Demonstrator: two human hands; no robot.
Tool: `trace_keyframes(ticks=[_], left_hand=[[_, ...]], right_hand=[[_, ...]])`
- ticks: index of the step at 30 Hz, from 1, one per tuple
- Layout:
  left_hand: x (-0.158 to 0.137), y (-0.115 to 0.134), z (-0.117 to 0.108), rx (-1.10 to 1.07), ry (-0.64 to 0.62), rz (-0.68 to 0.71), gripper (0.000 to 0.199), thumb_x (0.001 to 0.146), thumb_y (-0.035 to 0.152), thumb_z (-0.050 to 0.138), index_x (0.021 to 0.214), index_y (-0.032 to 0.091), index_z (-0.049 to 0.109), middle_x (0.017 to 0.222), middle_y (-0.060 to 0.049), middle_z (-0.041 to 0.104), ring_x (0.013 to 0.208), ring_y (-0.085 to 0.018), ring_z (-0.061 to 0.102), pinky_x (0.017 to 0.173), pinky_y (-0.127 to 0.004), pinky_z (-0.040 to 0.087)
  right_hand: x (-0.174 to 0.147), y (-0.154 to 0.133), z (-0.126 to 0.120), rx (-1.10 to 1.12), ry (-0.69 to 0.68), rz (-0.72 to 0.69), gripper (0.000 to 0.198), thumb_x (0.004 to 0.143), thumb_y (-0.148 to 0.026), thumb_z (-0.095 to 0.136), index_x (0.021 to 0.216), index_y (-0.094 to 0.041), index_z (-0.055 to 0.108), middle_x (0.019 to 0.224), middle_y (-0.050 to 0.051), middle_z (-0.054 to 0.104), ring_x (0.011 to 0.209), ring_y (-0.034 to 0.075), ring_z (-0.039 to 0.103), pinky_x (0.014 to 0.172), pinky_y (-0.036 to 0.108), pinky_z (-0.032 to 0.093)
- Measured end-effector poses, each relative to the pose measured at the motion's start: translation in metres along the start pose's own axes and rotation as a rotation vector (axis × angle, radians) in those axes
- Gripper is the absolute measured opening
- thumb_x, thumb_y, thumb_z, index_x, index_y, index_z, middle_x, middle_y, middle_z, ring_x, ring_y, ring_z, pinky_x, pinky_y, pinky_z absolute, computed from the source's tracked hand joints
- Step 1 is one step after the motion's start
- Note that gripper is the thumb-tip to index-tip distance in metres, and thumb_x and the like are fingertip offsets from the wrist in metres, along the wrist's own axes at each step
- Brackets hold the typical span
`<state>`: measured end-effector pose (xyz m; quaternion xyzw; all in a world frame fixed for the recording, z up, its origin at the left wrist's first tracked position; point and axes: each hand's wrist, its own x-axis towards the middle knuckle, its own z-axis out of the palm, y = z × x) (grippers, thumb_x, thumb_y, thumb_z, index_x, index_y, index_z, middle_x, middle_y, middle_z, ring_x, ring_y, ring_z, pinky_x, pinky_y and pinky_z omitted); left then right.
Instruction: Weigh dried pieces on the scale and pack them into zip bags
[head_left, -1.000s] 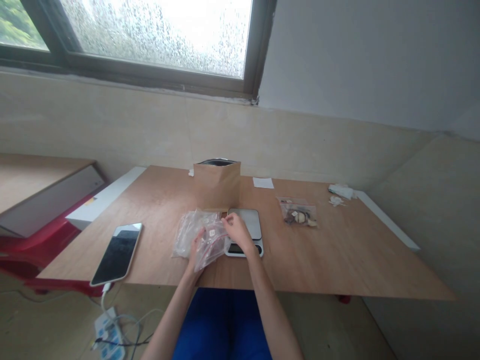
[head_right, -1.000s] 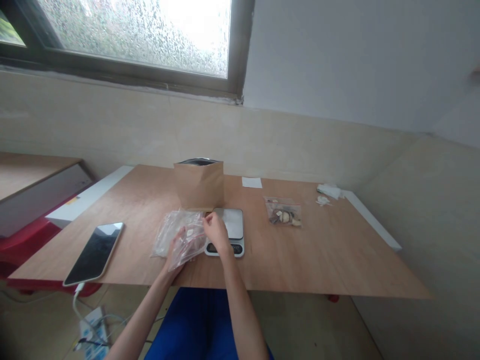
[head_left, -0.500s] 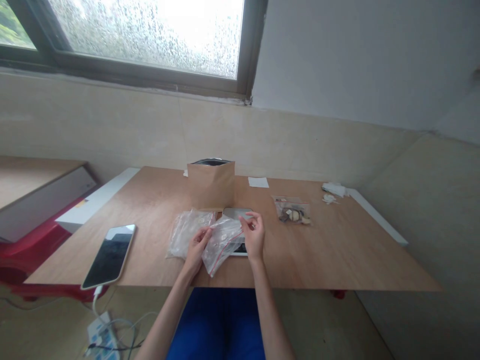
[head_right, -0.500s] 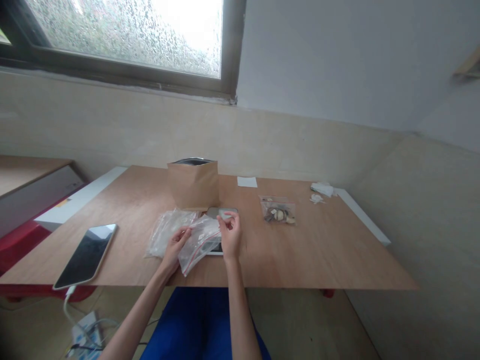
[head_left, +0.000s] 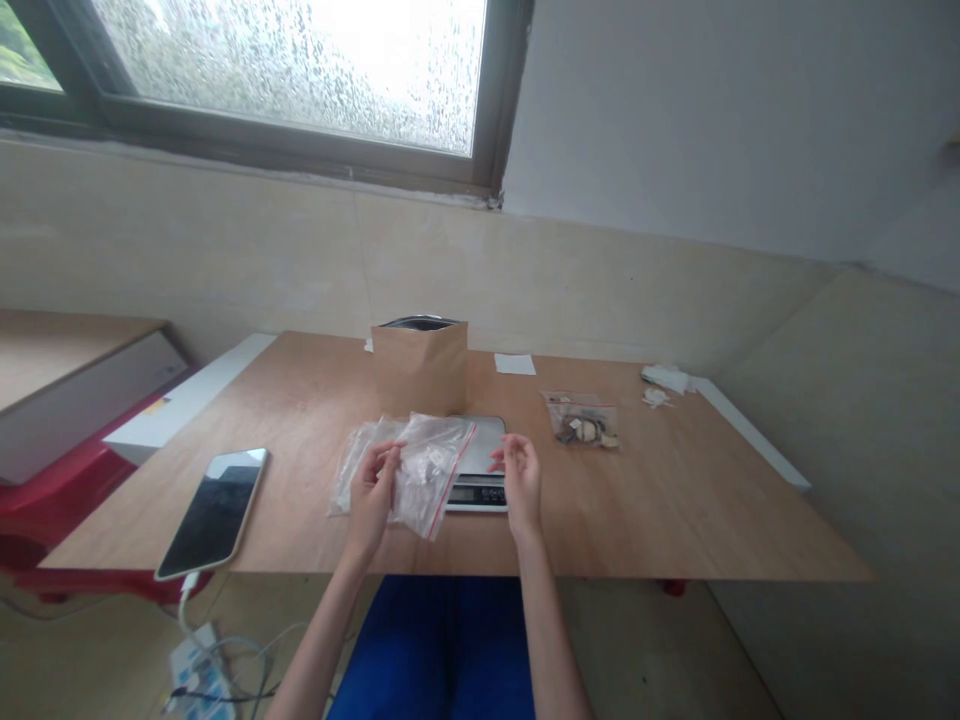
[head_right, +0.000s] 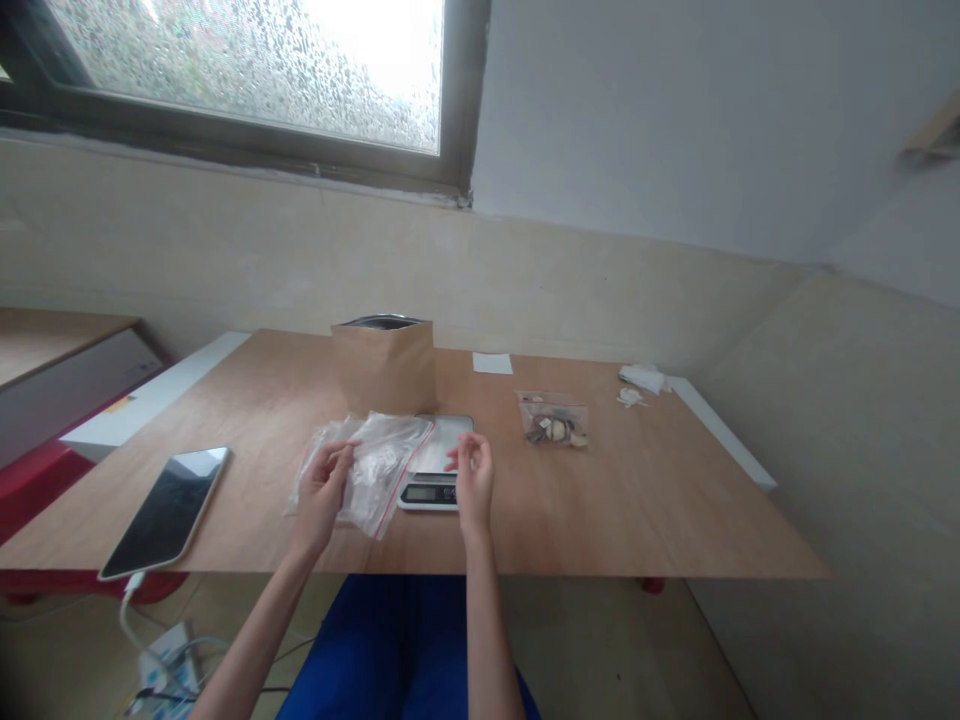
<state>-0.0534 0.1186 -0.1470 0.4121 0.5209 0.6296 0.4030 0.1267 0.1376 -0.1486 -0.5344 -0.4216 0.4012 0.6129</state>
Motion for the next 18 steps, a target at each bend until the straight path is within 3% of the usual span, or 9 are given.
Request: trace_keyframes(ticks=[2,4,7,9,12,15,18], left_hand=[[-0.003,0.002,0.002,0.027,0.018,0.025,0.032,0.074,0.046,0.059,0.092,0.019,0.063,0.054,0.006,0.044,0.041,-0.006,0.030,0.038,-0.020,0.022],[-0.005,0.001,0.006,0.039,0.071,0.053,0.030,0.076,0.044,0.057,0.093,0.020,0.062,0.057,0.005,0.047,0.042,-0.007,0.034,0.039,-0.020,0.025],[-0.006,-0.002,0.007,0.085,0.163,0.098,0.027,0.077,0.041,0.056,0.093,0.019,0.062,0.064,0.002,0.053,0.050,-0.010,0.043,0.044,-0.020,0.032],[-0.006,-0.004,0.006,0.145,0.205,0.115,0.027,0.079,0.041,0.052,0.093,0.019,0.060,0.068,0.001,0.055,0.051,-0.010,0.045,0.046,-0.020,0.034],[-0.006,-0.005,0.002,0.236,0.223,0.123,0.029,0.081,0.042,0.048,0.094,0.018,0.058,0.070,0.001,0.055,0.049,-0.009,0.044,0.046,-0.020,0.036],[-0.003,-0.003,-0.003,0.266,0.231,0.123,0.031,0.080,0.043,0.048,0.094,0.018,0.057,0.068,0.002,0.054,0.045,-0.008,0.042,0.043,-0.019,0.034],[0.004,-0.002,-0.012,0.237,0.255,0.087,0.034,0.079,0.046,0.048,0.095,0.017,0.055,0.066,0.003,0.052,0.040,-0.007,0.037,0.037,-0.019,0.030]], right_hand=[[-0.012,0.004,0.006,-0.082,-0.177,0.090,0.043,0.079,-0.060,0.043,0.092,-0.020,0.048,0.093,0.009,0.059,0.067,0.015,0.057,0.057,0.028,0.047],[-0.025,0.007,0.011,-0.113,-0.386,0.169,0.044,0.077,-0.061,0.046,0.093,-0.020,0.049,0.095,0.008,0.059,0.074,0.016,0.057,0.061,0.027,0.047],[-0.041,0.005,0.015,-0.043,-0.702,0.250,0.040,0.073,-0.056,0.056,0.088,-0.020,0.051,0.076,0.002,0.060,0.070,0.014,0.058,0.068,0.027,0.046],[-0.047,0.002,0.014,0.001,-0.795,0.270,0.036,0.071,-0.052,0.062,0.083,-0.019,0.050,0.064,-0.002,0.058,0.060,0.013,0.056,0.065,0.027,0.046],[-0.046,0.001,0.009,-0.008,-0.796,0.248,0.032,0.072,-0.048,0.062,0.075,-0.020,0.048,0.056,-0.004,0.056,0.052,0.012,0.053,0.059,0.026,0.044],[-0.034,0.008,0.001,-0.095,-0.769,0.187,0.024,0.075,-0.042,0.059,0.074,-0.020,0.050,0.061,-0.002,0.058,0.058,0.014,0.055,0.062,0.027,0.044],[-0.007,0.021,-0.013,-0.313,-0.475,-0.013,0.015,0.077,-0.035,0.053,0.077,-0.020,0.055,0.077,0.003,0.059,0.071,0.017,0.056,0.071,0.031,0.045]])
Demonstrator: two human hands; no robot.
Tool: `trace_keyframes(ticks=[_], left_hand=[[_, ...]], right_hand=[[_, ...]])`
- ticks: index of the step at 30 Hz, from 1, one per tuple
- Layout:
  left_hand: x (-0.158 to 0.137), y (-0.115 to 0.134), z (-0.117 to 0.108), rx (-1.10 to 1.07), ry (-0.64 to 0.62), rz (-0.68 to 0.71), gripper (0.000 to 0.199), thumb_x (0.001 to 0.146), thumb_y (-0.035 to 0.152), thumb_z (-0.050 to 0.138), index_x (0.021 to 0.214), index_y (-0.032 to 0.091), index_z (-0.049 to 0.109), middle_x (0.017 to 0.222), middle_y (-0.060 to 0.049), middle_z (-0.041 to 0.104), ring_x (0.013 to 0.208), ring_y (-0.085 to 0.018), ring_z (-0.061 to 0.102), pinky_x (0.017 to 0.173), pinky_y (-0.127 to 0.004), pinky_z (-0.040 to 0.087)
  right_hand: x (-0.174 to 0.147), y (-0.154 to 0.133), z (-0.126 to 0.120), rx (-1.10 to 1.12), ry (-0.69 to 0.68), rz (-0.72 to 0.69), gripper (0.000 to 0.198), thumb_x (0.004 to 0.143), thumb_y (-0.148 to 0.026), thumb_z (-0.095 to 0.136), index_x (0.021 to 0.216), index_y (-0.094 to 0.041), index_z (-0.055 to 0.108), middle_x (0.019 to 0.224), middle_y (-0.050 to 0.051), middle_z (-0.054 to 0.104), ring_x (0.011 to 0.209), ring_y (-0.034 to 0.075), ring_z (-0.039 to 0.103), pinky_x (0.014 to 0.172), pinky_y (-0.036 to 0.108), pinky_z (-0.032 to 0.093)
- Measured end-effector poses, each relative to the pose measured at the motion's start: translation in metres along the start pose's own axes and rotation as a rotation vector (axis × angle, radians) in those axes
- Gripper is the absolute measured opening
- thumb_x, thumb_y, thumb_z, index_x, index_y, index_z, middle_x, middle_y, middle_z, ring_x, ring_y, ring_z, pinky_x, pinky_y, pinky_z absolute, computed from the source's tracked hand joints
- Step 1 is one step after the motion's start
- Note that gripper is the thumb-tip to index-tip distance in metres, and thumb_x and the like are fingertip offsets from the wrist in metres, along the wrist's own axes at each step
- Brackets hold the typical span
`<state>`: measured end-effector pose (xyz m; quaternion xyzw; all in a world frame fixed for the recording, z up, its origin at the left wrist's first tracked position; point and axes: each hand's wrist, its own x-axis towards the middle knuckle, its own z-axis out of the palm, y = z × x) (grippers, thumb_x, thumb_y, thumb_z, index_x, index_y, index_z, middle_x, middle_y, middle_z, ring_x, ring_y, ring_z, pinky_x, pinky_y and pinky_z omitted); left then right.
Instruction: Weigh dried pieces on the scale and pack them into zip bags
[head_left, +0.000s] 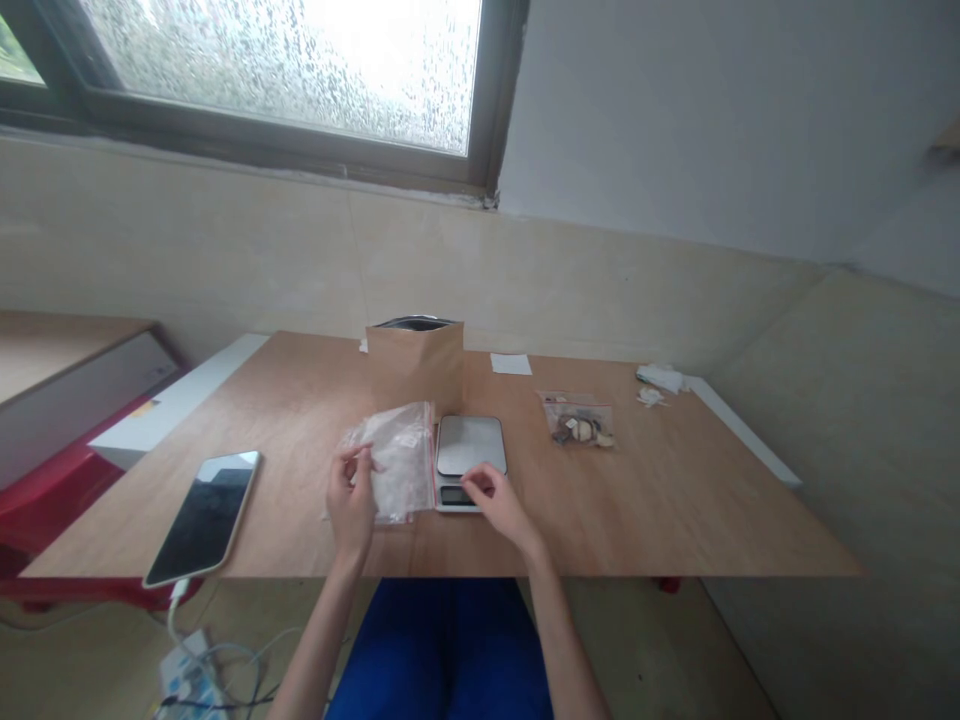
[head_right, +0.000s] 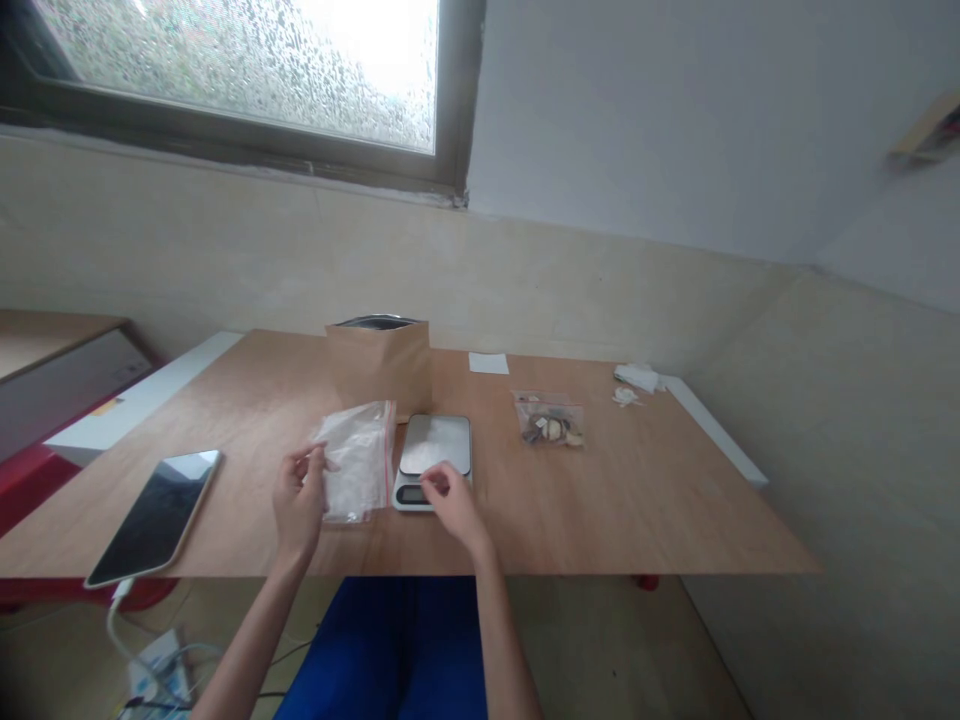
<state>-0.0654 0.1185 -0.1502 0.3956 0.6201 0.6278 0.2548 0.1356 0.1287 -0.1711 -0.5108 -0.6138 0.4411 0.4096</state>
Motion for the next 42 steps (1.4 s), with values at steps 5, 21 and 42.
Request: trace_keyframes(ticks=[5,21,42], left_hand=[[0.021,-0.011,-0.017,0.150,-0.070,-0.038,0.039,0.079,0.049,0.044,0.100,0.017,0.051,0.074,0.000,0.058,0.038,-0.008,0.041,0.037,-0.022,0.035],[0.013,-0.050,0.013,0.981,-0.423,0.425,0.044,0.089,0.034,0.034,0.131,0.026,0.044,0.144,-0.009,0.033,0.135,-0.027,0.023,0.107,-0.049,0.016],[-0.037,0.052,0.030,0.051,-0.858,0.064,0.028,0.081,0.045,0.048,0.073,0.019,0.049,0.065,0.003,0.051,0.061,-0.011,0.051,0.056,-0.022,0.040]], right_hand=[[0.040,0.031,-0.060,-0.555,0.700,-0.057,0.020,0.075,-0.019,0.043,0.088,-0.014,0.057,0.097,0.015,0.054,0.100,0.027,0.048,0.089,0.044,0.036],[0.049,0.072,-0.121,-0.829,0.786,-0.048,0.020,0.073,-0.025,0.048,0.082,-0.012,0.061,0.113,0.021,0.053,0.104,0.029,0.048,0.089,0.042,0.035],[-0.012,-0.037,-0.010,0.380,0.600,0.071,0.033,0.082,-0.049,0.040,0.082,-0.019,0.052,0.080,0.002,0.060,0.074,0.016,0.057,0.069,0.028,0.045]])
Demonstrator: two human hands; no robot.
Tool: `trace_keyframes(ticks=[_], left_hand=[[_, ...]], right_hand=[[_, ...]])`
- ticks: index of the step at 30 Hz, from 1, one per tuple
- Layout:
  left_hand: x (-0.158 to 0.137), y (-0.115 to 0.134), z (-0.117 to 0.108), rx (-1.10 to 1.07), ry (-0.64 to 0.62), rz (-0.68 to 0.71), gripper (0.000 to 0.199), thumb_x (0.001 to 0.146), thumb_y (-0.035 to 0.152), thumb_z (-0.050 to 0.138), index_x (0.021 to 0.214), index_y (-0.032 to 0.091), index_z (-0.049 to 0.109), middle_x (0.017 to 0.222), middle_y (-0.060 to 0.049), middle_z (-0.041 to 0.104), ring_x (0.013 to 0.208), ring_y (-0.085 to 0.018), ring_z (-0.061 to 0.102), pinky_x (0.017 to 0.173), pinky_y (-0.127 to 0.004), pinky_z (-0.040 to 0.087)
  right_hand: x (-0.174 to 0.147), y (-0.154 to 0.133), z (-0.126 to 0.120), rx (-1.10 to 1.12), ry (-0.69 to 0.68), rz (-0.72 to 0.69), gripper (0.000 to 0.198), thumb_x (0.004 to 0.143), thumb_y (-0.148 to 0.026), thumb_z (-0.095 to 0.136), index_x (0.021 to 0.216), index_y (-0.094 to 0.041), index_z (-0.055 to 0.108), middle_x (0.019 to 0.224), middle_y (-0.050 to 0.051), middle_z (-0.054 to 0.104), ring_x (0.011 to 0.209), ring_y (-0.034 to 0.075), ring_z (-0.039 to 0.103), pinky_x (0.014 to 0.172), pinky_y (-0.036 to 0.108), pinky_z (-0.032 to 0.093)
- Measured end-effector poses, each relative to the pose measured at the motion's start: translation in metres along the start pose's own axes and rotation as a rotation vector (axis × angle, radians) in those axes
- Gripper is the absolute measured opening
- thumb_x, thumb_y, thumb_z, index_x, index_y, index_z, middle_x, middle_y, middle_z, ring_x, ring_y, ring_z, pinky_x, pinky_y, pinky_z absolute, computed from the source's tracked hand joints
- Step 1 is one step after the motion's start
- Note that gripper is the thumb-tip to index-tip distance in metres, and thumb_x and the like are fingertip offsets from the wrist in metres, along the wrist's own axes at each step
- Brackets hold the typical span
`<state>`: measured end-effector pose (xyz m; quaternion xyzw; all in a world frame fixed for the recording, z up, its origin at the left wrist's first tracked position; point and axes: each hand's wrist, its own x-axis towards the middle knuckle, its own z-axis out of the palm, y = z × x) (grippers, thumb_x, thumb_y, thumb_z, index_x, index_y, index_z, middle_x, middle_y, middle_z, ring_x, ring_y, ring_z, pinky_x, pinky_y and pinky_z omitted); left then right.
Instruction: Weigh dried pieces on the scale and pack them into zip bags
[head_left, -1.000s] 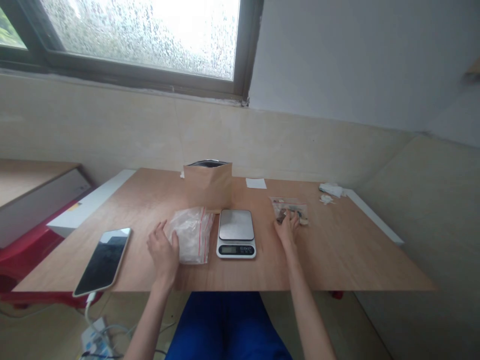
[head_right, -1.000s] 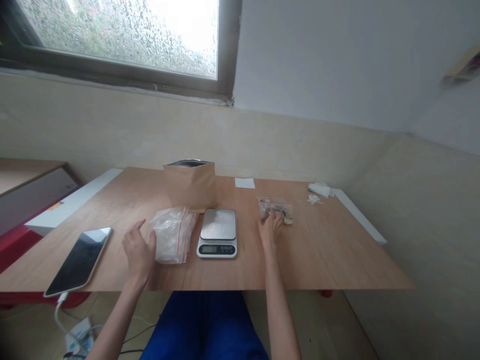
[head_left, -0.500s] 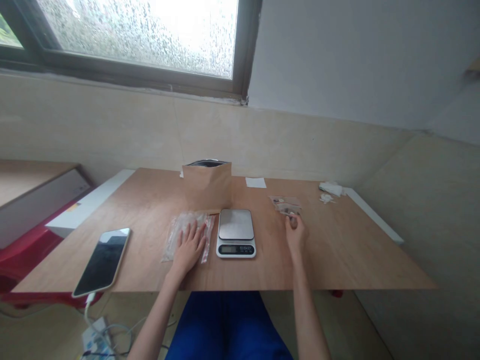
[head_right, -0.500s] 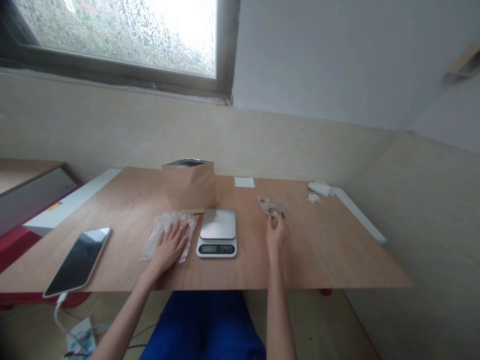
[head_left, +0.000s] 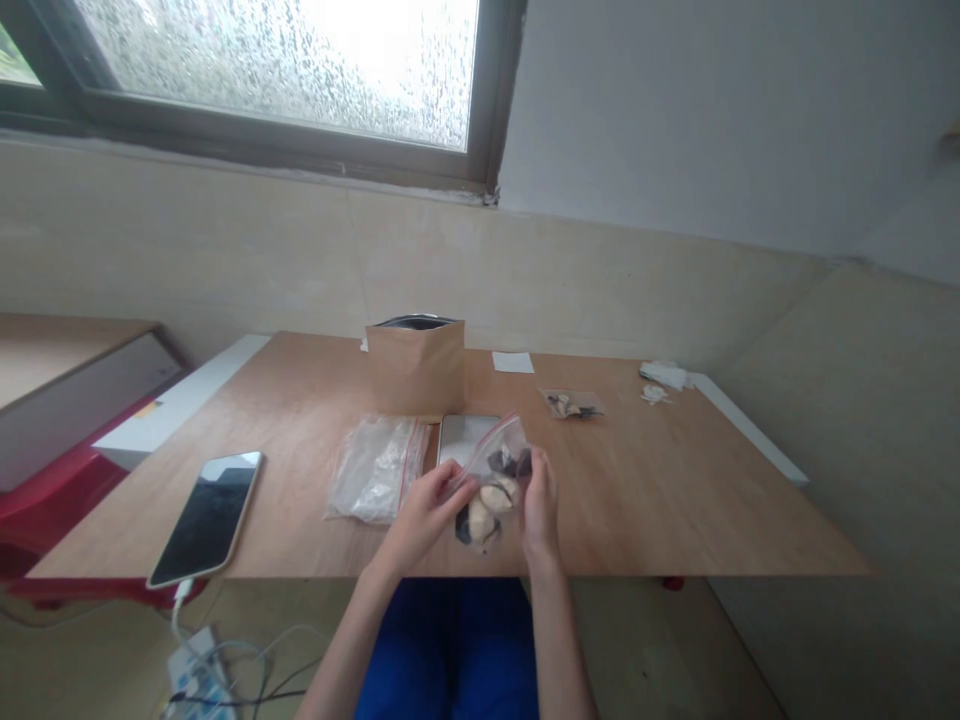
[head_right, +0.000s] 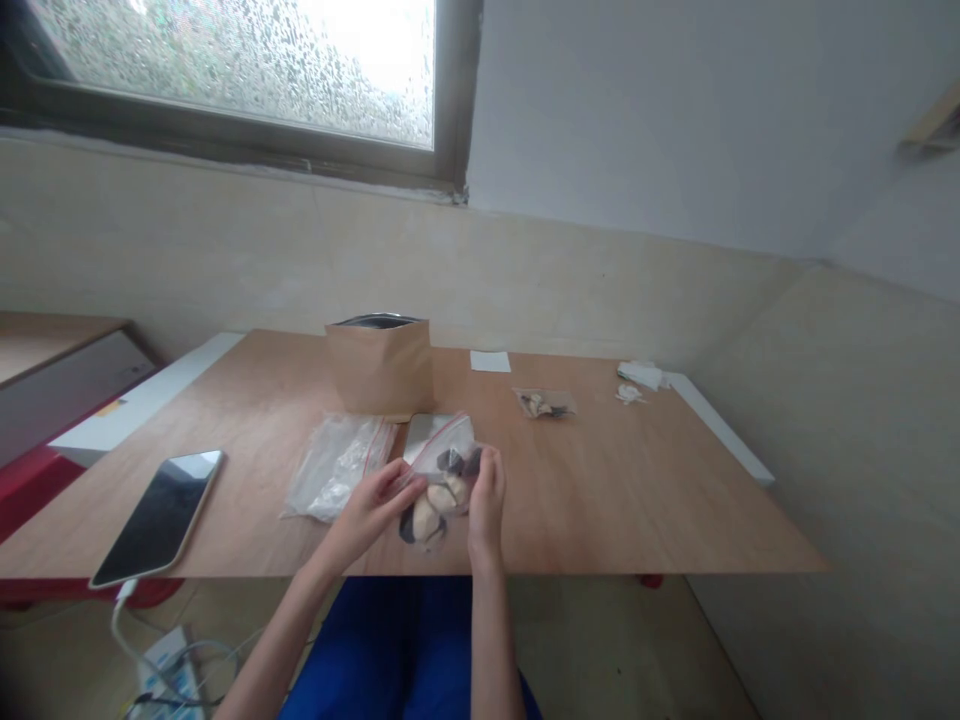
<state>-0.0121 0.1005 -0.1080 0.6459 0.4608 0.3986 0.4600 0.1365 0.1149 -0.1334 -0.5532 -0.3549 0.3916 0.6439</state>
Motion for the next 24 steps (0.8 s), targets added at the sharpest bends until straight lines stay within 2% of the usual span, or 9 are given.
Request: trace_keyframes(ticks=[2,5,6,8,11,15,18,20,24], left_hand=[[-0.002,-0.002,0.000,-0.026,0.034,-0.046,0.033,0.080,0.046,0.049,0.064,0.020,0.038,0.055,0.007,0.037,0.048,-0.008,0.039,0.046,-0.020,0.032],[-0.005,-0.008,0.004,-0.043,0.192,-0.058,0.032,0.080,0.044,0.050,0.065,0.020,0.036,0.056,0.008,0.032,0.047,-0.007,0.035,0.046,-0.019,0.030],[-0.006,-0.010,0.006,-0.043,0.235,-0.054,0.030,0.080,0.043,0.050,0.066,0.020,0.037,0.057,0.008,0.033,0.048,-0.007,0.036,0.046,-0.019,0.031],[-0.008,-0.012,0.011,-0.067,0.272,-0.066,0.027,0.080,0.042,0.049,0.068,0.020,0.038,0.058,0.007,0.035,0.048,-0.007,0.038,0.046,-0.018,0.032],[-0.012,-0.012,0.015,-0.134,0.205,-0.061,0.020,0.082,0.039,0.047,0.078,0.021,0.040,0.068,0.004,0.049,0.055,-0.009,0.049,0.050,-0.020,0.040],[-0.018,-0.009,0.012,-0.152,0.027,0.018,0.025,0.079,0.032,0.052,0.098,0.020,0.042,0.094,-0.006,0.059,0.085,-0.016,0.059,0.072,-0.027,0.047],[-0.020,-0.007,0.008,-0.180,-0.034,-0.009,0.022,0.081,0.032,0.049,0.099,0.019,0.044,0.091,-0.005,0.059,0.080,-0.016,0.059,0.072,-0.028,0.047],[-0.019,-0.006,0.006,-0.205,0.009,-0.023,0.016,0.084,0.035,0.043,0.089,0.020,0.046,0.081,-0.002,0.058,0.072,-0.014,0.057,0.070,-0.027,0.046],[-0.014,-0.005,0.005,-0.172,0.182,-0.067,0.027,0.085,0.044,0.037,0.074,0.021,0.046,0.064,0.002,0.050,0.061,-0.013,0.051,0.061,-0.025,0.044]], right_hand=[[-0.002,0.007,0.003,-0.056,-0.003,-0.013,0.033,0.080,-0.049,0.043,0.091,-0.019,0.049,0.088,0.005,0.060,0.079,0.017,0.057,0.071,0.029,0.046],[-0.008,0.012,0.008,-0.183,0.034,-0.116,0.037,0.076,-0.046,0.053,0.100,-0.019,0.044,0.098,0.008,0.057,0.083,0.017,0.056,0.073,0.030,0.046],[-0.012,0.011,0.011,-0.216,0.005,-0.143,0.035,0.076,-0.045,0.054,0.099,-0.019,0.044,0.097,0.008,0.057,0.083,0.017,0.056,0.074,0.030,0.045],[-0.021,0.003,0.017,-0.235,-0.161,-0.151,0.027,0.080,-0.043,0.051,0.094,-0.020,0.048,0.090,0.005,0.057,0.082,0.016,0.056,0.076,0.030,0.045],[-0.035,-0.013,0.026,-0.206,-0.395,-0.133,0.021,0.083,-0.040,0.049,0.088,-0.020,0.053,0.084,0.002,0.059,0.079,0.015,0.057,0.073,0.026,0.046],[-0.039,-0.022,0.030,-0.218,-0.396,-0.120,0.020,0.078,-0.038,0.058,0.081,-0.019,0.055,0.078,0.001,0.060,0.073,0.014,0.058,0.068,0.024,0.046],[-0.036,-0.021,0.025,-0.191,-0.411,-0.090,0.023,0.078,-0.040,0.058,0.073,-0.018,0.057,0.072,0.001,0.061,0.071,0.015,0.058,0.067,0.025,0.047],[-0.035,-0.022,0.023,-0.153,-0.446,-0.068,0.025,0.078,-0.042,0.058,0.071,-0.017,0.058,0.069,0.001,0.061,0.068,0.014,0.058,0.064,0.025,0.047],[-0.036,-0.027,0.023,-0.103,-0.501,-0.059,0.026,0.078,-0.040,0.057,0.067,-0.016,0.061,0.072,0.002,0.060,0.064,0.013,0.057,0.060,0.024,0.048]])
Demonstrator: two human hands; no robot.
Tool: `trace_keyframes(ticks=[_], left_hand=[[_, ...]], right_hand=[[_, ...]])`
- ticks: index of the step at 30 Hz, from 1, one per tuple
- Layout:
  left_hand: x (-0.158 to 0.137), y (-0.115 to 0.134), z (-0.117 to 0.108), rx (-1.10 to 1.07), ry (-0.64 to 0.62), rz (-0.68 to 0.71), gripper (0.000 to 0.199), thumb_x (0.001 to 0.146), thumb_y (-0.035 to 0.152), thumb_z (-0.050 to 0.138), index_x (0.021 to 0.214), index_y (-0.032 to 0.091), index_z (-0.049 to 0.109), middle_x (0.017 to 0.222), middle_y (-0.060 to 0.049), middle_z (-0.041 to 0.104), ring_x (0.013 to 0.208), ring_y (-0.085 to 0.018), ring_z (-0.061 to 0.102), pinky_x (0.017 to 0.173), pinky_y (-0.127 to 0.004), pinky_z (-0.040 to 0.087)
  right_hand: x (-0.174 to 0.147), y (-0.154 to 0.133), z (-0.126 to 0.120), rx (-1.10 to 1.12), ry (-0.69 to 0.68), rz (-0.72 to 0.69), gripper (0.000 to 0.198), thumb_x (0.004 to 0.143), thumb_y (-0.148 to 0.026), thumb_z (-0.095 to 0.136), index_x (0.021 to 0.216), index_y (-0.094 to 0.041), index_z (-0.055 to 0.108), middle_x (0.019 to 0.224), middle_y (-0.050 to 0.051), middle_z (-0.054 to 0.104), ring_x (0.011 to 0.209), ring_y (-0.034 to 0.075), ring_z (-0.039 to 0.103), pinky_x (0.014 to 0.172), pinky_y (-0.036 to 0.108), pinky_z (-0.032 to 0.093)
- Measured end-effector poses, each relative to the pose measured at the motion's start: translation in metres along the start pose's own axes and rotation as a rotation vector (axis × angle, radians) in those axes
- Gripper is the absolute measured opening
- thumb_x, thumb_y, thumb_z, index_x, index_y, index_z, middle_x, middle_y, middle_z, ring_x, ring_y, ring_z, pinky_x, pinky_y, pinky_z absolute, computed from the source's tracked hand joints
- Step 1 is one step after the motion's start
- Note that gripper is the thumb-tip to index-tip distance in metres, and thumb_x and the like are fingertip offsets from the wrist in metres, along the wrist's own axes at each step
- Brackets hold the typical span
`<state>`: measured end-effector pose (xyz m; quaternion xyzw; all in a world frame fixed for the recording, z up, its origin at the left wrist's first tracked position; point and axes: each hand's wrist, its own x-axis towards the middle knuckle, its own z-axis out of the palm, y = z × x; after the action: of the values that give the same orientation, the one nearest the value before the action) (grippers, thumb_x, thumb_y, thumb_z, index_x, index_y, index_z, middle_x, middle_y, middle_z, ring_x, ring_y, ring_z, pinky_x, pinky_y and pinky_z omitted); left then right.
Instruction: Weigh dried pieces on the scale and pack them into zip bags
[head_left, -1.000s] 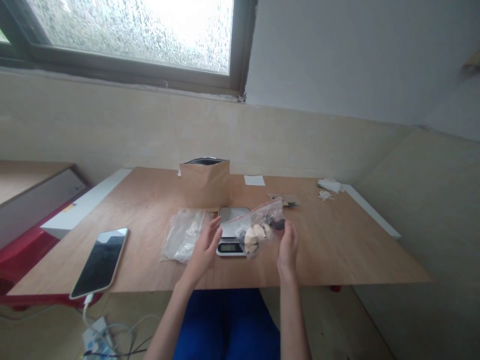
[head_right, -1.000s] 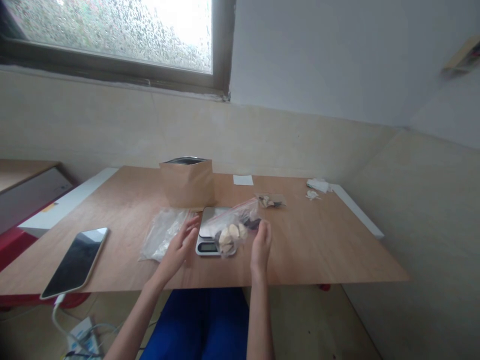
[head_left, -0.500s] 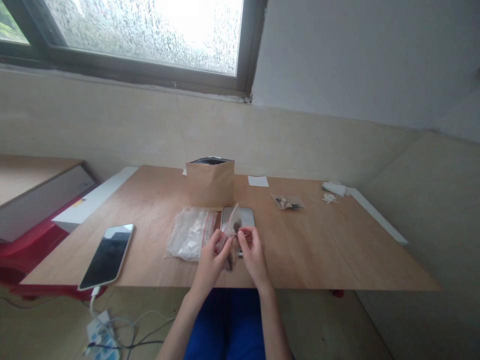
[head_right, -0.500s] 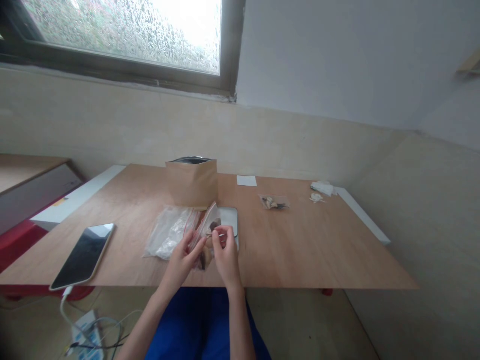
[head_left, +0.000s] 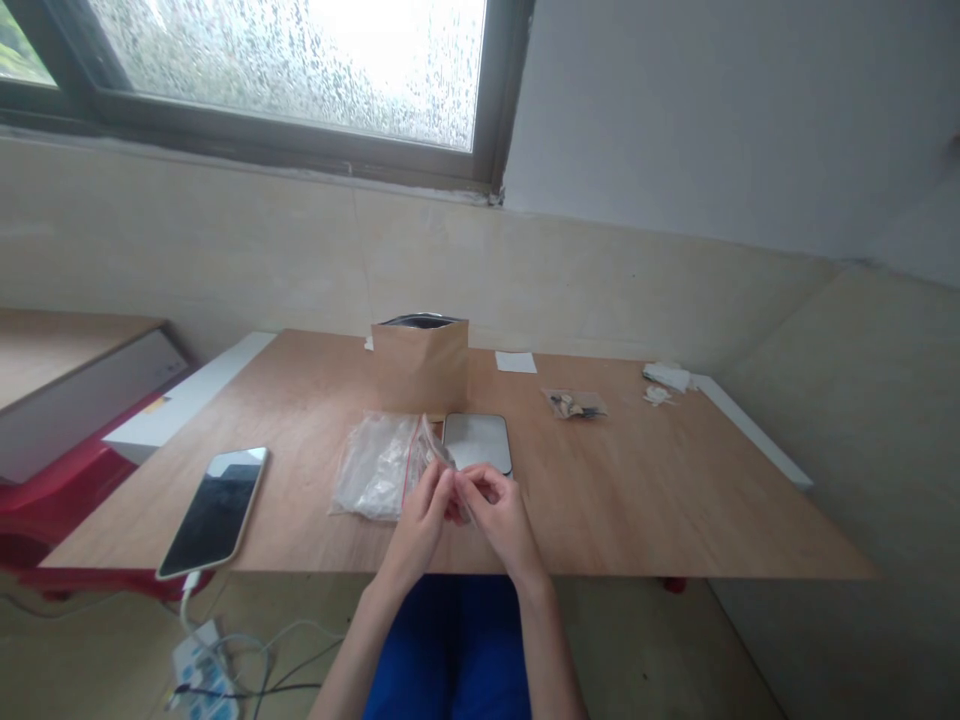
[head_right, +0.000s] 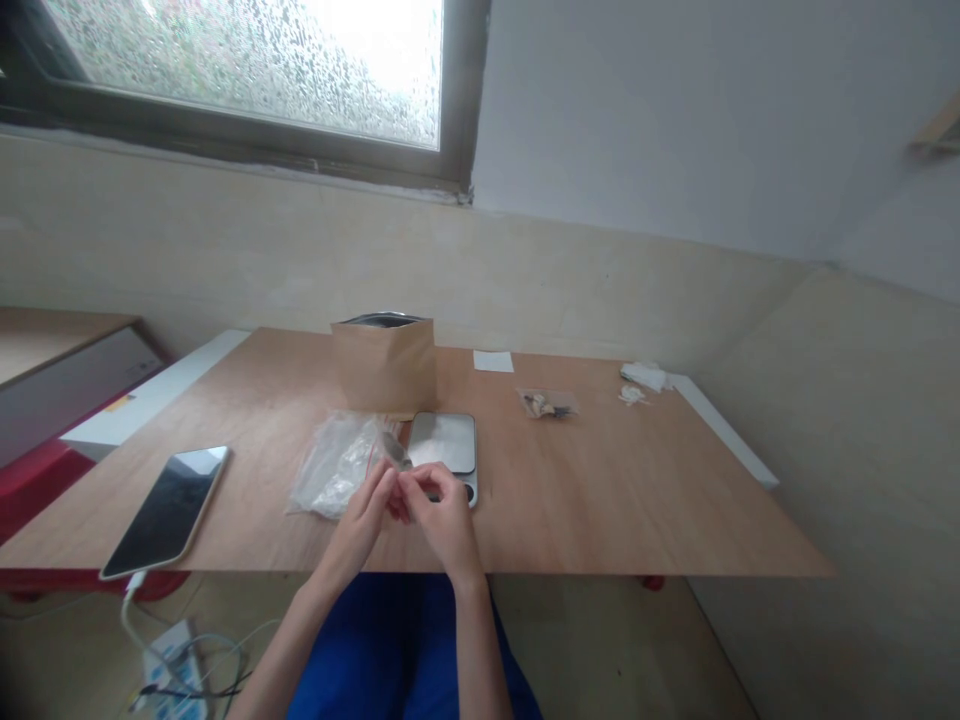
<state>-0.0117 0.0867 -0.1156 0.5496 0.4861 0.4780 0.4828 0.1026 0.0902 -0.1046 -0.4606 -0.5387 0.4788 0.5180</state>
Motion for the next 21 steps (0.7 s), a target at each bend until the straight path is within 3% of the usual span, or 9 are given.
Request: trace_keyframes(ticks=[4,13,21], left_hand=[[0.0023,-0.0011,-0.0003,0.079,0.082,0.001,0.030,0.084,0.047,0.040,0.071,0.021,0.049,0.060,0.003,0.049,0.059,-0.014,0.049,0.057,-0.023,0.041],[0.0028,-0.0058,-0.0025,0.124,0.106,0.027,0.029,0.084,0.043,0.039,0.071,0.021,0.052,0.060,0.002,0.052,0.058,-0.014,0.050,0.057,-0.024,0.042],[0.0011,-0.0034,0.0010,0.056,-0.012,0.020,0.030,0.082,0.044,0.040,0.065,0.021,0.043,0.051,0.005,0.041,0.046,-0.010,0.041,0.045,-0.021,0.035]], right_hand=[[-0.0004,-0.0026,0.0020,-0.021,-0.015,-0.038,0.026,0.079,-0.038,0.056,0.066,-0.016,0.064,0.076,0.004,0.061,0.068,0.014,0.058,0.064,0.025,0.049],[-0.0003,-0.0012,-0.0025,-0.069,-0.039,-0.004,0.020,0.078,-0.034,0.058,0.070,-0.017,0.063,0.074,0.002,0.063,0.071,0.014,0.059,0.072,0.026,0.048],[-0.0040,-0.0061,0.0031,-0.104,0.014,-0.026,0.020,0.078,-0.032,0.056,0.064,-0.018,0.056,0.062,-0.001,0.060,0.061,0.013,0.057,0.063,0.025,0.047]])
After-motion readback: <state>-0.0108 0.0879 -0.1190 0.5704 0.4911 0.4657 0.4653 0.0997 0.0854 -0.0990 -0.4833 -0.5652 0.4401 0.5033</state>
